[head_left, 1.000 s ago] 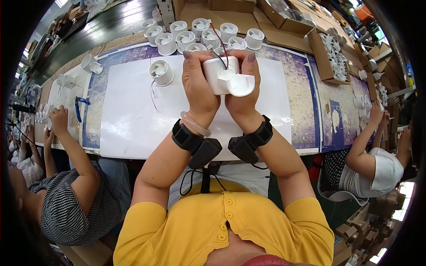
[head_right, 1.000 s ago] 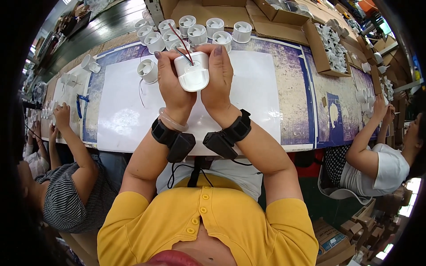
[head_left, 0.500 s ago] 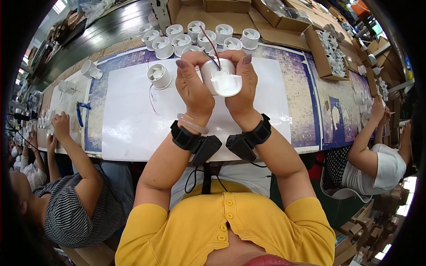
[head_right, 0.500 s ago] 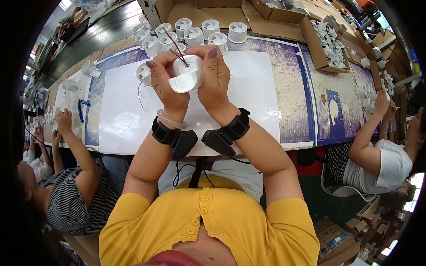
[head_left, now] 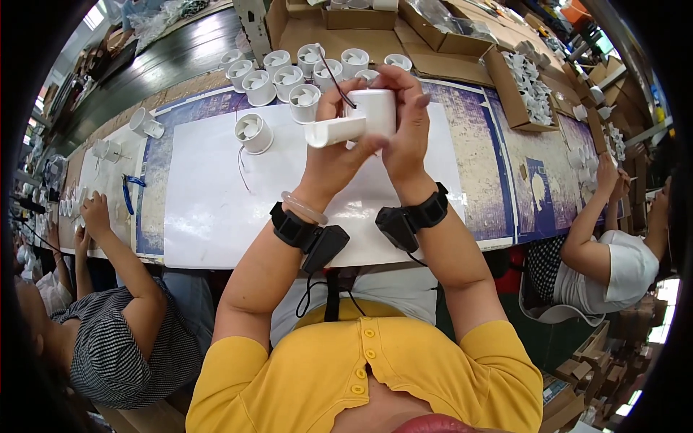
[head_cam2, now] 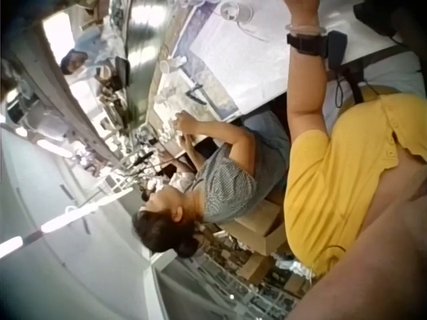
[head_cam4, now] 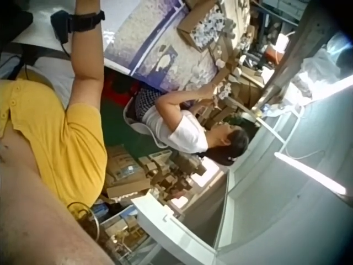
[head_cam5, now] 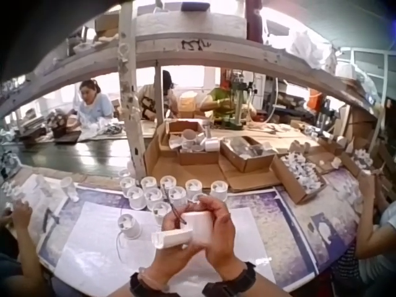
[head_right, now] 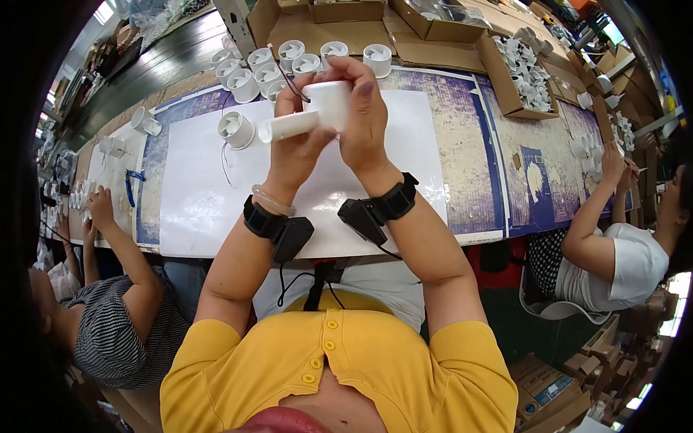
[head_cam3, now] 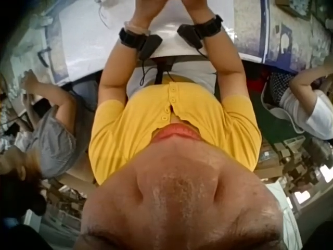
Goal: Assembling small electronic components by inserting internal wires and parts into white plastic housings at a factory workbench.
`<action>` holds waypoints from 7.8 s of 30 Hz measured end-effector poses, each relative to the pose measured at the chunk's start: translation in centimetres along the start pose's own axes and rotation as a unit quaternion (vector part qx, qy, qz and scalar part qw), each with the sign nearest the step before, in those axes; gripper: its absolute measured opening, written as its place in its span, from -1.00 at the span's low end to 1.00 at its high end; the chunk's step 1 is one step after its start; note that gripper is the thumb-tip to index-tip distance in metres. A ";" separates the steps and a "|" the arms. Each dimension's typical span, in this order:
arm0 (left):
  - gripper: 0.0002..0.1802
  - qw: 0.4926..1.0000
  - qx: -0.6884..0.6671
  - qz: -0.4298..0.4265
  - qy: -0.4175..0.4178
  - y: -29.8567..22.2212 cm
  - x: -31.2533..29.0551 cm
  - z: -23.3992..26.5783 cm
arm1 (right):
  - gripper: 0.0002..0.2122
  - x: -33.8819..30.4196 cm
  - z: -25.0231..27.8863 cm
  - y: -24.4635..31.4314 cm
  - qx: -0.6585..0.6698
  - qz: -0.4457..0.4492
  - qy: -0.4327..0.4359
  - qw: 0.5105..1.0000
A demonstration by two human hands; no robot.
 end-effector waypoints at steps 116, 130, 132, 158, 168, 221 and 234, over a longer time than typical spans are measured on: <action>-0.13 0.612 0.645 0.438 -0.135 4.3 3.9 32.5 | -0.85 -1.7 -0.5 -3.1 -0.126 -0.152 0.250 0.948; -0.30 0.764 0.625 0.058 -0.147 -3.7 -0.3 29.2 | -0.83 -2.1 -1.0 -3.9 -0.139 -0.119 0.290 0.939; -0.30 0.805 0.514 0.166 -0.245 -3.4 0.0 31.9 | -0.83 -2.1 -0.9 -3.9 -0.137 -0.118 0.283 0.942; -0.16 0.791 0.532 -0.298 -0.050 -7.5 2.1 7.9 | -0.59 -2.5 -1.8 -2.5 0.046 -0.181 0.290 0.939; -0.10 0.849 0.464 -0.253 0.006 -4.6 0.7 6.1 | -0.54 -2.7 -2.1 -3.7 0.040 -0.189 0.277 0.941; -0.23 0.945 0.278 -0.121 -0.121 -3.5 1.3 13.0 | -0.53 -1.5 -1.8 1.4 -0.048 0.053 0.186 0.980; -0.33 0.904 0.404 0.132 -0.053 0.9 1.2 14.0 | -0.53 -5.1 -3.5 -3.4 -0.348 -0.100 0.343 0.867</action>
Point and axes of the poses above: each hand's wrist, its own x-axis towards the middle knuckle, its own z-axis out of the back of the hand, y = z × x, the point moved 5 cm from there along x, towards the middle knuckle
